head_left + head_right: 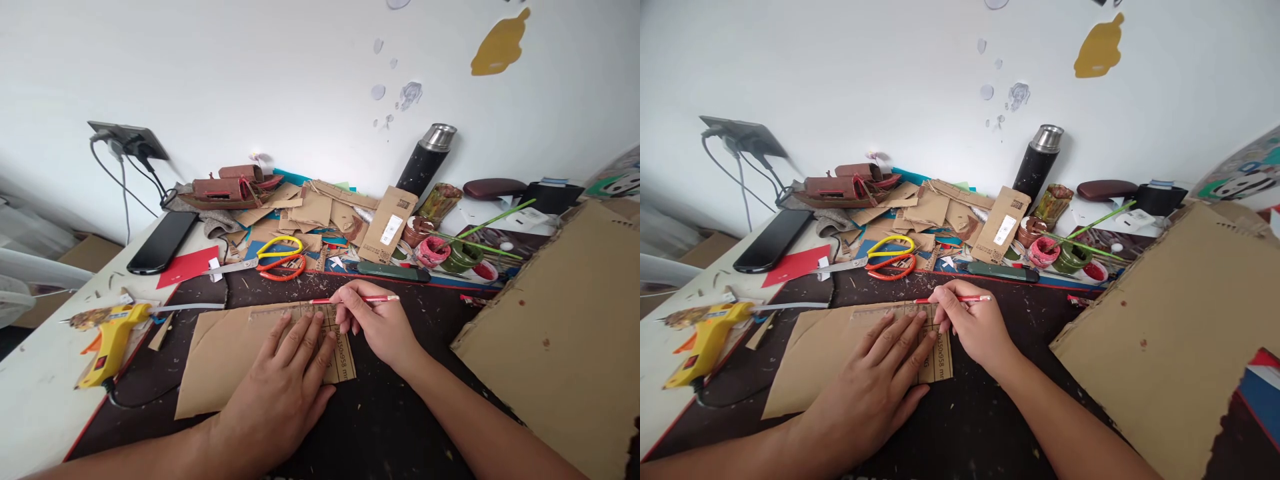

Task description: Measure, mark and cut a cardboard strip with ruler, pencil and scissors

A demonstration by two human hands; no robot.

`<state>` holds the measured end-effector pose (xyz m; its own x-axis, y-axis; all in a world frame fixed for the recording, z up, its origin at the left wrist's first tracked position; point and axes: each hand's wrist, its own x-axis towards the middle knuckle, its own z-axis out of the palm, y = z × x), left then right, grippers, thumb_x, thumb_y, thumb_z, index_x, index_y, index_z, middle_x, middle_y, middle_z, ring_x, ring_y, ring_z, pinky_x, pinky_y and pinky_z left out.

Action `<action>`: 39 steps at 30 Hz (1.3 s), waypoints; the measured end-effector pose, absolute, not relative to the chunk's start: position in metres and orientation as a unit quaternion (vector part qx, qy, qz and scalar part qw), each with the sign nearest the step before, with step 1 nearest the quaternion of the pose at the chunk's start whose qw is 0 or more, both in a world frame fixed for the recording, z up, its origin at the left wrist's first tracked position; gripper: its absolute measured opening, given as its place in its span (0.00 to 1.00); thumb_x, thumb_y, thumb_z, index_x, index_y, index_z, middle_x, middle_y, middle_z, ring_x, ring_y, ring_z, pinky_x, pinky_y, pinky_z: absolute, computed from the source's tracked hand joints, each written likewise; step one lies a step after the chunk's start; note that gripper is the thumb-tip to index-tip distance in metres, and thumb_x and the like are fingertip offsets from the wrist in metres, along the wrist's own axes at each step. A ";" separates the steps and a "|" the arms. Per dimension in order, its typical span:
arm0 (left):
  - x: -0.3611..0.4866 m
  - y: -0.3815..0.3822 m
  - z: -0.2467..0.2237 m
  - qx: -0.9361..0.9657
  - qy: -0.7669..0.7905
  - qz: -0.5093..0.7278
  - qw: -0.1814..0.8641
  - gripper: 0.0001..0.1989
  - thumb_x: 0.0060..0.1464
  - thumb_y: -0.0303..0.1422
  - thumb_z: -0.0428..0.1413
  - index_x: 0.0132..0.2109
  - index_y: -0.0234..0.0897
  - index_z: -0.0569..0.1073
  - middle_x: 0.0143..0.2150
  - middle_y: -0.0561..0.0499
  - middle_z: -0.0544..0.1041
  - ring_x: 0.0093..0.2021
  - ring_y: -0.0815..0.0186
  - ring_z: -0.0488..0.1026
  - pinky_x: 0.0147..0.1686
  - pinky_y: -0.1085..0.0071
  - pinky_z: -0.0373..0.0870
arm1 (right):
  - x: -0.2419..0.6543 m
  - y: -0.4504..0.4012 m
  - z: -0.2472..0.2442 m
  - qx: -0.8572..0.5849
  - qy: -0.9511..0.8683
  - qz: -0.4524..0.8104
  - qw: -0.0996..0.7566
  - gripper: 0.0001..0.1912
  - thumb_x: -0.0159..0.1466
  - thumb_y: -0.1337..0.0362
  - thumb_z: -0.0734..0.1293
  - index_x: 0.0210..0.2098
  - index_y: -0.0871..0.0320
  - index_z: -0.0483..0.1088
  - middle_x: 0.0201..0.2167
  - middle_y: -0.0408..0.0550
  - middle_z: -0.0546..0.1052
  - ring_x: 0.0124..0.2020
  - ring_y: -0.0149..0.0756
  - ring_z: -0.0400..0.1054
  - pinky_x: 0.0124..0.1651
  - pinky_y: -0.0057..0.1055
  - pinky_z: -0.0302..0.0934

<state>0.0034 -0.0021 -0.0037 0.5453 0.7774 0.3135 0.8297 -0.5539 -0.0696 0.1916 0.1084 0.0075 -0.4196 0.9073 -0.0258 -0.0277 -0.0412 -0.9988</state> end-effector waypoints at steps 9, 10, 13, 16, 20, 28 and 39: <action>0.004 -0.002 -0.004 -0.875 -0.458 -0.119 0.107 0.29 0.79 0.46 0.44 0.73 0.31 0.70 0.72 0.35 0.74 0.72 0.46 0.68 0.72 0.46 0.53 | 0.191 0.110 0.004 -0.374 -0.589 0.611 0.374 0.25 0.72 0.41 0.71 0.36 0.58 0.79 0.25 0.42 0.78 0.23 0.30 0.72 0.26 0.27 0.64; 0.004 -0.002 -0.004 -0.875 -0.457 -0.118 0.109 0.29 0.80 0.45 0.43 0.73 0.30 0.69 0.72 0.35 0.74 0.72 0.46 0.68 0.72 0.46 0.53 | 0.191 0.110 0.004 -0.375 -0.590 0.610 0.374 0.25 0.72 0.41 0.71 0.37 0.58 0.79 0.25 0.42 0.78 0.23 0.30 0.72 0.26 0.27 0.64; 0.004 -0.001 -0.004 -0.874 -0.458 -0.118 0.112 0.29 0.80 0.45 0.41 0.73 0.30 0.69 0.72 0.36 0.74 0.72 0.46 0.69 0.72 0.46 0.53 | 0.191 0.110 0.004 -0.377 -0.592 0.607 0.371 0.25 0.73 0.41 0.70 0.37 0.58 0.79 0.25 0.43 0.78 0.23 0.30 0.72 0.26 0.27 0.63; 0.004 -0.001 -0.005 -0.873 -0.460 -0.117 0.111 0.30 0.80 0.45 0.40 0.74 0.31 0.68 0.72 0.37 0.74 0.72 0.46 0.69 0.72 0.46 0.54 | 0.191 0.110 0.004 -0.380 -0.598 0.602 0.368 0.25 0.73 0.41 0.70 0.37 0.58 0.79 0.25 0.43 0.78 0.23 0.30 0.72 0.25 0.27 0.63; 0.004 -0.001 -0.005 -0.873 -0.460 -0.119 0.111 0.30 0.80 0.45 0.41 0.74 0.31 0.68 0.72 0.37 0.74 0.72 0.46 0.69 0.72 0.46 0.54 | 0.191 0.110 0.003 -0.384 -0.606 0.593 0.365 0.25 0.74 0.41 0.69 0.37 0.58 0.79 0.26 0.43 0.78 0.23 0.30 0.73 0.25 0.27 0.62; 0.003 -0.001 -0.005 -0.874 -0.457 -0.119 0.111 0.29 0.79 0.45 0.43 0.72 0.31 0.70 0.71 0.36 0.75 0.72 0.46 0.69 0.72 0.46 0.54 | 0.191 0.111 0.001 -0.383 -0.594 0.601 0.374 0.24 0.73 0.41 0.70 0.38 0.58 0.80 0.27 0.43 0.78 0.23 0.30 0.72 0.25 0.27 0.61; 0.004 -0.002 -0.004 -0.873 -0.458 -0.119 0.113 0.29 0.80 0.46 0.42 0.72 0.31 0.71 0.72 0.36 0.75 0.72 0.46 0.69 0.71 0.46 0.55 | 0.192 0.110 0.001 -0.378 -0.598 0.601 0.371 0.25 0.73 0.41 0.70 0.38 0.57 0.79 0.26 0.43 0.78 0.23 0.31 0.72 0.25 0.27 0.62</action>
<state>0.0038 -0.0015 -0.0040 0.5516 0.7736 0.3120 0.8276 -0.5543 -0.0887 0.1917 0.1104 0.0009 -0.4391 0.8984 -0.0109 0.0060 -0.0091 -0.9999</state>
